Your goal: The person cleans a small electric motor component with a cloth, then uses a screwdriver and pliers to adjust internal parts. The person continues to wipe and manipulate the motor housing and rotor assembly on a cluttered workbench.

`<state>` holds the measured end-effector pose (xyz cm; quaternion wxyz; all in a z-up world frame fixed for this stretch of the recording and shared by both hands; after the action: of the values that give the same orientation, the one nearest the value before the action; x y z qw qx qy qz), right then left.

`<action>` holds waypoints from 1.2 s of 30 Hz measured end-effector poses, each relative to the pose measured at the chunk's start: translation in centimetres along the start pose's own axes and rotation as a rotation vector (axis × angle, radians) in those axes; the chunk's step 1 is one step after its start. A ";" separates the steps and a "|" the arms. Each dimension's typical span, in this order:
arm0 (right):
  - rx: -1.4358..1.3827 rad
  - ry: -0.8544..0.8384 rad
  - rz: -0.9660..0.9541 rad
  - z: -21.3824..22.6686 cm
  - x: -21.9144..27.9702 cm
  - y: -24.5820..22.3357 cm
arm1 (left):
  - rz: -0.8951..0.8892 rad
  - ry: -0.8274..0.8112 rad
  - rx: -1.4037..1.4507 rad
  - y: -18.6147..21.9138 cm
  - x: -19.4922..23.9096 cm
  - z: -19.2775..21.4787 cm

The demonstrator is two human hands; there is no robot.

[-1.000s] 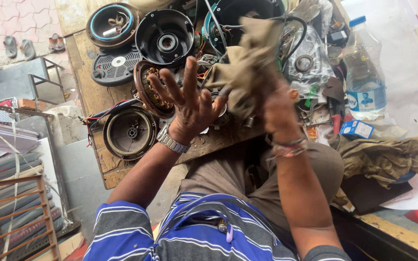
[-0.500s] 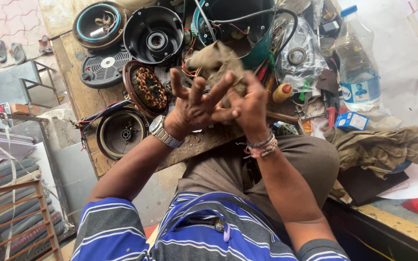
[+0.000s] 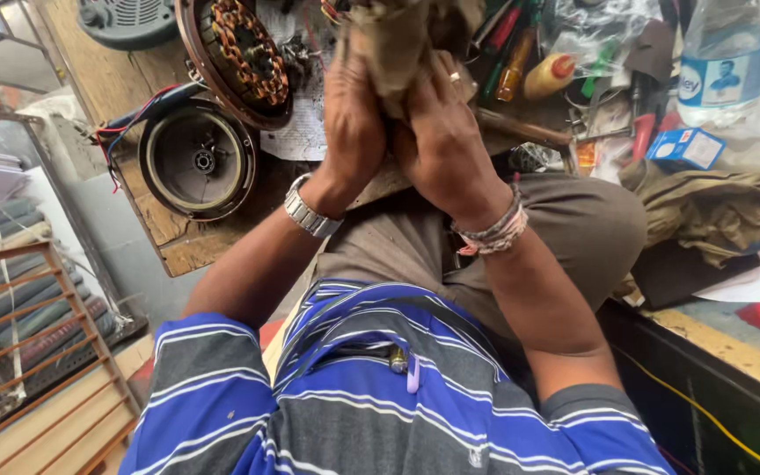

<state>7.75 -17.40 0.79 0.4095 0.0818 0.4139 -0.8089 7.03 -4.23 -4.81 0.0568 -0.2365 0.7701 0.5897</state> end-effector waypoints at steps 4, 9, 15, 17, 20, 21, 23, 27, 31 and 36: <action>0.003 -0.043 0.112 2.4 -0.5 -0.9 | 0.029 0.040 0.327 0.2 0.2 0.1; -0.068 0.030 0.100 6.2 0.8 -3.0 | -0.044 0.141 -0.138 3.4 0.0 -0.6; -0.722 -0.111 -0.379 0.3 7.9 -3.7 | -0.143 0.494 0.164 8.4 -3.5 9.0; -0.039 -0.094 -0.361 -1.7 10.0 -2.6 | -0.179 0.420 0.189 9.8 -2.3 10.0; 0.512 -0.014 -0.326 -1.9 12.6 -0.7 | -0.194 0.419 0.208 10.9 -0.9 10.0; 0.372 0.049 -0.337 -0.9 13.4 0.2 | -0.198 0.428 0.223 11.3 -0.7 9.9; -0.225 -0.012 -0.569 -2.6 15.6 1.4 | -0.178 0.424 0.290 11.8 0.0 9.5; -0.427 -0.362 -0.659 -7.4 15.1 1.1 | -0.192 0.366 0.187 12.9 -0.1 9.5; -0.148 0.151 -0.500 -1.3 11.4 -0.3 | -0.170 0.232 0.310 12.3 1.4 7.9; -0.239 0.271 0.149 3.0 3.6 -4.9 | 0.497 0.247 0.229 4.3 4.4 1.4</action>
<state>2.37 -20.16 3.96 0.4156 0.1714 0.5512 -0.7029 1.04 -3.44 -3.07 -0.1574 -0.1027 0.8671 0.4614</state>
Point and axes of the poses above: each hand's wrist, its own x-axis away from the middle knuckle, its own z-axis out of the back of the hand, y = z × x, the point moved 6 cm from there along -x, towards the middle knuckle, and after that the axes turned 5 degrees about x, right-handed, at the moved point
